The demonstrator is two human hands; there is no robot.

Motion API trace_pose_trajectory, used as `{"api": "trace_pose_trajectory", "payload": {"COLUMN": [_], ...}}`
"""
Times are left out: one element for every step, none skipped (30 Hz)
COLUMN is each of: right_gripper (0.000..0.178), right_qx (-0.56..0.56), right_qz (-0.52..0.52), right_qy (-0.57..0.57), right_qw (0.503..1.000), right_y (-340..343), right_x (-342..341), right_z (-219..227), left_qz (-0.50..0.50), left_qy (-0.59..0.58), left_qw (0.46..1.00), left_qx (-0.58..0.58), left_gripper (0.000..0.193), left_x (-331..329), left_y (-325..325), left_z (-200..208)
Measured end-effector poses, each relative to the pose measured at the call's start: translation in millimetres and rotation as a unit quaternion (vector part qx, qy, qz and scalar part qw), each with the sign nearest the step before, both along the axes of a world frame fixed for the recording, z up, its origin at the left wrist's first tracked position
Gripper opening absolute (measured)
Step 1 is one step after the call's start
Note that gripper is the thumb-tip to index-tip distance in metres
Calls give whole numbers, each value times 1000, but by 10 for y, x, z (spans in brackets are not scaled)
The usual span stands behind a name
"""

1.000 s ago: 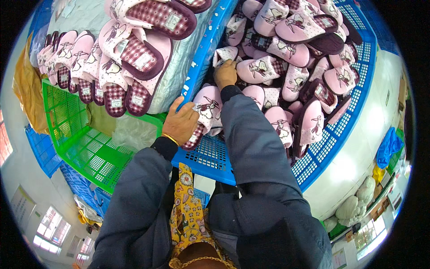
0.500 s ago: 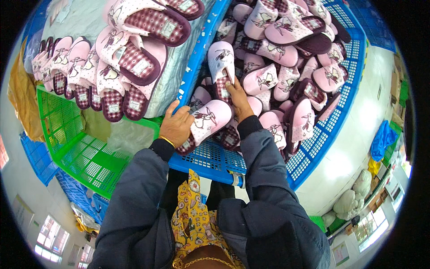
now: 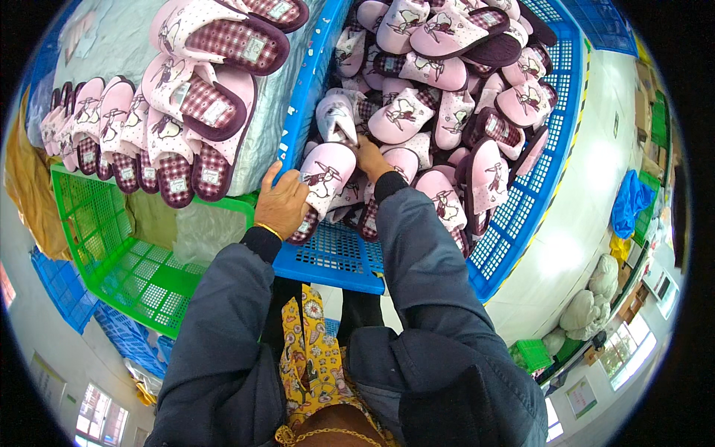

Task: The person repeatedly picks up pink slippers with a cartoon design from a blue crate and places them into a green crate. The person handles the slippers one at a time, transferring them between the two containers.

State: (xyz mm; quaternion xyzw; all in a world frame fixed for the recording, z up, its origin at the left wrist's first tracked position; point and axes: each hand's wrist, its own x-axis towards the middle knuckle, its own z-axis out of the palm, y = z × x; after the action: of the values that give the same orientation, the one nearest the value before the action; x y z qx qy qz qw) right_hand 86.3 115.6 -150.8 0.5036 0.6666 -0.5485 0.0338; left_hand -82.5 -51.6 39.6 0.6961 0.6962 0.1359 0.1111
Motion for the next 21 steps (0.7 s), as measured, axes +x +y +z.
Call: {"api": "trace_pose_trajectory", "payload": {"right_gripper": [27, 25, 23, 21, 17, 12, 9, 7, 10, 16, 20, 31, 40, 48, 53, 57, 62, 65, 64, 62, 59], "right_qx": [108, 176, 243, 306, 246, 280, 353, 444, 513, 530, 549, 496, 476, 456, 477, 498, 519, 478, 401, 319, 311], "right_qz": [257, 258, 259, 261, 120, 84, 88, 78, 103, 97, 47, 49, 43, 39, 11, -15, -42, -70, -72, -71, -69], "right_qy": [-15, -16, -17, -16, -49, -34, -52, -18, -3, -30, -40, -145, -141, -136, -124, -110, -96, -75, -64, -51, -34], "right_qw": [960, 950, 935, 915, 961, 956, 930, 893, 852, 842, 833, 855, 867, 879, 870, 860, 848, 872, 911, 944, 947], "right_y": [72, 79, 81, 67, 44, 124, 243, 385, 617, 815, 1013, 1138, 1259, 1303, 1291, 1249, 1219, 1202, 1207, 1159, 1098], "right_x": [73, 109, 139, 129, -105, -239, -328, -396, -428, -465, -434, -351, -191, -115, -52, -18, 13, 129, 194, 192, 220], "right_z": [-88, -155, -221, -273, 116, 456, 722, 950, 941, 909, 810, 774, 655, 615, 562, 588, 629, 537, 572, 661, 763], "left_qz": [1, 0, -1, 1, 8, 7, 4, 4, 3, 5, 2, -1, -7, -5, -5, -3, 1, 3, 4, 4, 4], "left_qy": [-1, -2, -3, -4, 1, -1, -4, -5, -3, 1, 0, -1, -4, -5, -7, -7, -5, -4, -2, -5, -9], "left_qw": [1000, 1000, 1000, 1000, 1000, 1000, 1000, 1000, 1000, 1000, 1000, 1000, 1000, 1000, 1000, 1000, 1000, 1000, 1000, 1000, 1000], "left_qx": [-2, 0, 1, 1, -7, -8, -6, 0, 4, 5, 0, -6, -11, -12, -13, -14, -13, -11, -9, -9, -8], "left_gripper": [14, 14, 14, 14, 14, 14, 14, 14, 14, 14, 14, 14, 14, 13, 13, 13, 13, 13, 13, 12, 12], "left_x": [-2, -4, -6, -15, -43, -38, -26, -17, -11, -12, -18, -28, -30, -35, -39, -41, -38, -32, -32, -37, -38], "left_y": [3, 6, 11, -6, -76, -79, -58, -42, -26, -34, -29, -27, -20, -25, -25, -25, -27, -24, -13, -18, -18], "left_z": [3, 9, 13, 4, -12, -12, -13, -17, -8, -4, 4, 0, 2, -6, -20, -21, -12, 6, 22, 16, 9]}}
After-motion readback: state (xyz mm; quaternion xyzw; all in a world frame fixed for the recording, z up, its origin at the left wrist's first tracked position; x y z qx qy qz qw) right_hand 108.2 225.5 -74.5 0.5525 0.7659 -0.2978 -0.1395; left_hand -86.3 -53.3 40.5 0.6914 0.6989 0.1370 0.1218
